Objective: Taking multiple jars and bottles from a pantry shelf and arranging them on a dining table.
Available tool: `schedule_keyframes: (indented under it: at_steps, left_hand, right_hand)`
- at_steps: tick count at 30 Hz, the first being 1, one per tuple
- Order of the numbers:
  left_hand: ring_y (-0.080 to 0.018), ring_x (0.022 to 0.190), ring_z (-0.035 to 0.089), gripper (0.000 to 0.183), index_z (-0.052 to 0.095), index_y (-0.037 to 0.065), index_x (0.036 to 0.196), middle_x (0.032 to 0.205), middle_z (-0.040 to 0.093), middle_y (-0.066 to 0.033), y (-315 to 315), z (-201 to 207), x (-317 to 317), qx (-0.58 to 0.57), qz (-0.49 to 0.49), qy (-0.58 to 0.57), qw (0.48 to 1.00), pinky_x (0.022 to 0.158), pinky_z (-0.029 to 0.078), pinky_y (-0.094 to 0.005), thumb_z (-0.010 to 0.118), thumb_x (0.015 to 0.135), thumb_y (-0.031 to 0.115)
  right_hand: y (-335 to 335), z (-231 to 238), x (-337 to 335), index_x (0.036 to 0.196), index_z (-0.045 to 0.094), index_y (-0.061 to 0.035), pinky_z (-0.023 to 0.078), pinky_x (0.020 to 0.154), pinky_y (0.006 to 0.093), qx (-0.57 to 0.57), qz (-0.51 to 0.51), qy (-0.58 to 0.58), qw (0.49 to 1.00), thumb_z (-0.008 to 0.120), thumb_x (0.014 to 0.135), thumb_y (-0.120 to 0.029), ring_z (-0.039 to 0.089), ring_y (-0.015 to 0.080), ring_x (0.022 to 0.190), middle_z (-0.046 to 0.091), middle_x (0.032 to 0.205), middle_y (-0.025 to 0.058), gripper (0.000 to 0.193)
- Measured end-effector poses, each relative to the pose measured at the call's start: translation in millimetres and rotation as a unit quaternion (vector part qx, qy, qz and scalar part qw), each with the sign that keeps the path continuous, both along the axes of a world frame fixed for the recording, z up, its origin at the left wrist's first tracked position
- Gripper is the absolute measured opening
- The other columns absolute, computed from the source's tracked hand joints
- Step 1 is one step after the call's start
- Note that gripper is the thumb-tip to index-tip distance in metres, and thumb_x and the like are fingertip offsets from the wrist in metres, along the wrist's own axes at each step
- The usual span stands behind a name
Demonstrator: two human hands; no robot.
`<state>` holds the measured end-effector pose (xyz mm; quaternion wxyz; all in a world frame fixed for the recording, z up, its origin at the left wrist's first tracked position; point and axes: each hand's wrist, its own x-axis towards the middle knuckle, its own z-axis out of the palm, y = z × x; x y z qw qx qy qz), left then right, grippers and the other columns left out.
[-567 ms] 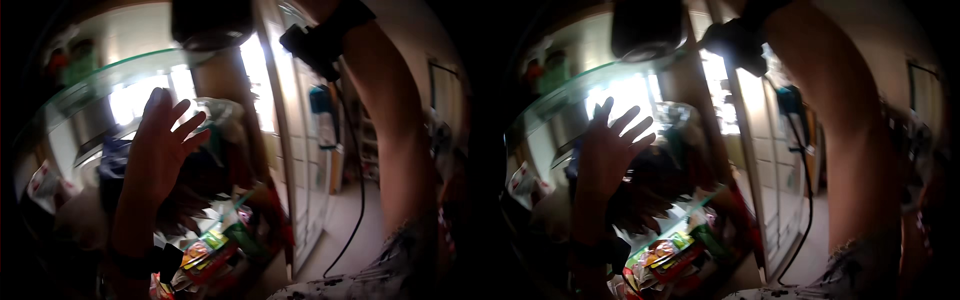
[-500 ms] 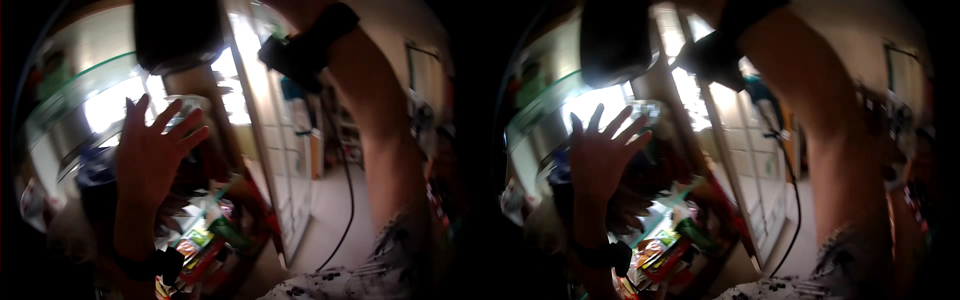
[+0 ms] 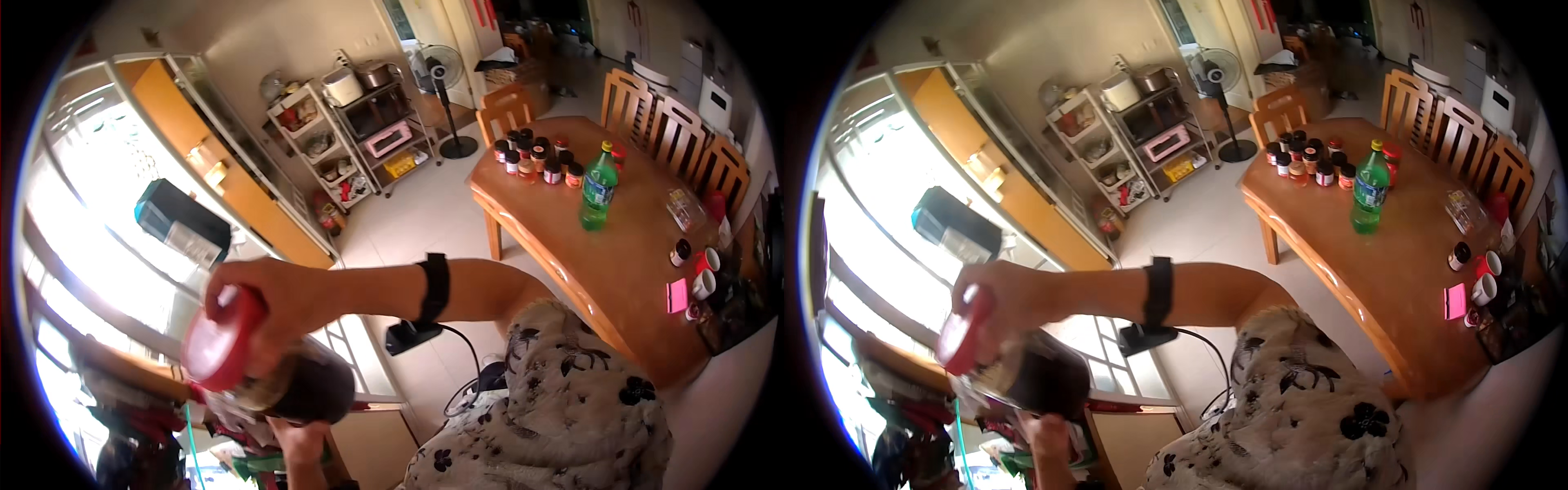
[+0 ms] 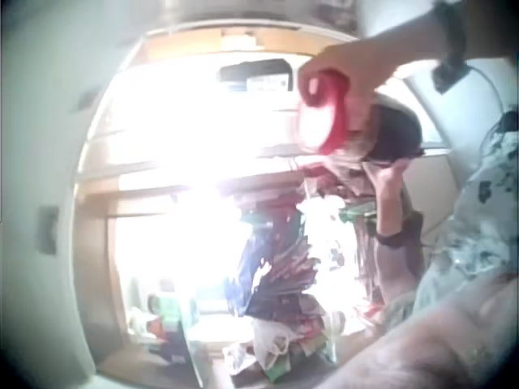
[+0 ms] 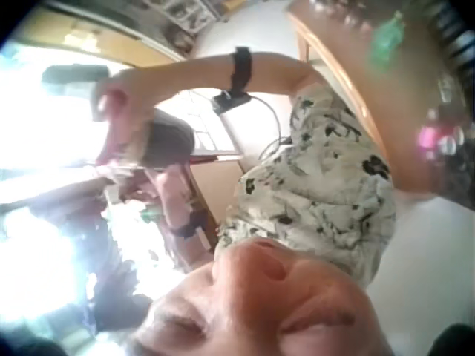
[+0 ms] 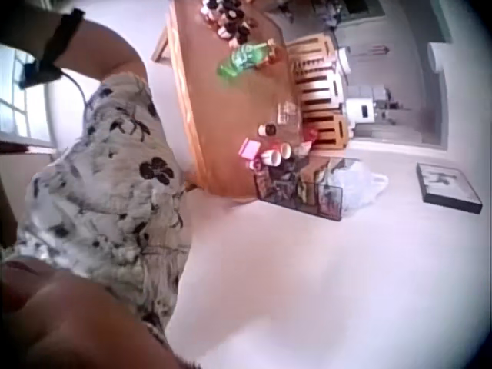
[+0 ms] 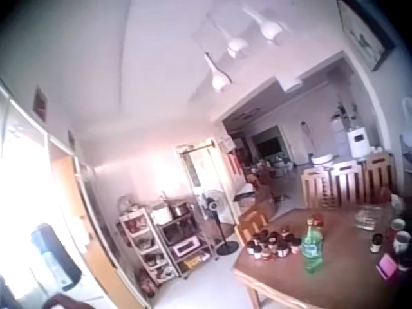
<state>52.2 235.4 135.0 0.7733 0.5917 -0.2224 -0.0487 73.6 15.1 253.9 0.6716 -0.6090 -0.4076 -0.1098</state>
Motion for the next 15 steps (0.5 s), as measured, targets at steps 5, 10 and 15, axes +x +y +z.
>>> schedule_keyframes:
  at_steps: [5,10,15]
  left_hand:
    - [-0.0208,0.100,0.053,0.082,0.044,-0.002,0.120,0.110,0.053,-0.0100,-110.8,-20.8,-5.2,0.038,-0.126,-0.017,0.991,0.085,0.045,-0.0324,0.085,0.050,0.012]
    - [-0.0219,0.101,0.053,0.078,0.043,-0.003,0.120,0.112,0.053,-0.0118,-216.7,-41.8,31.4,0.151,-0.254,-0.026,0.955,0.087,0.046,-0.0345,0.082,0.054,0.011]
    - [-0.0218,0.104,0.054,0.076,0.045,-0.004,0.118,0.113,0.054,-0.0139,-325.2,-40.4,38.0,0.118,-0.348,-0.013,0.930,0.089,0.045,-0.0351,0.083,0.055,0.014]
  right_hand:
    - [-108.6,-44.6,-28.5,0.110,0.050,-0.0118,0.047,0.079,0.0307,-0.050,-0.060,-0.001,0.997,0.082,0.049,-0.017,0.055,0.0182,0.094,0.056,0.103,0.0064,0.069]
    - [-221.6,-76.7,-37.4,0.125,0.042,-0.0088,0.043,0.090,0.0330,-0.034,-0.112,0.015,0.993,0.081,0.054,-0.018,0.050,0.0186,0.110,0.051,0.118,0.0076,0.082]
    - [-309.0,-88.7,-72.1,0.131,0.034,-0.0055,0.037,0.099,0.0335,0.028,-0.193,0.111,0.974,0.081,0.057,-0.020,0.046,0.0190,0.117,0.047,0.126,0.0082,0.089]
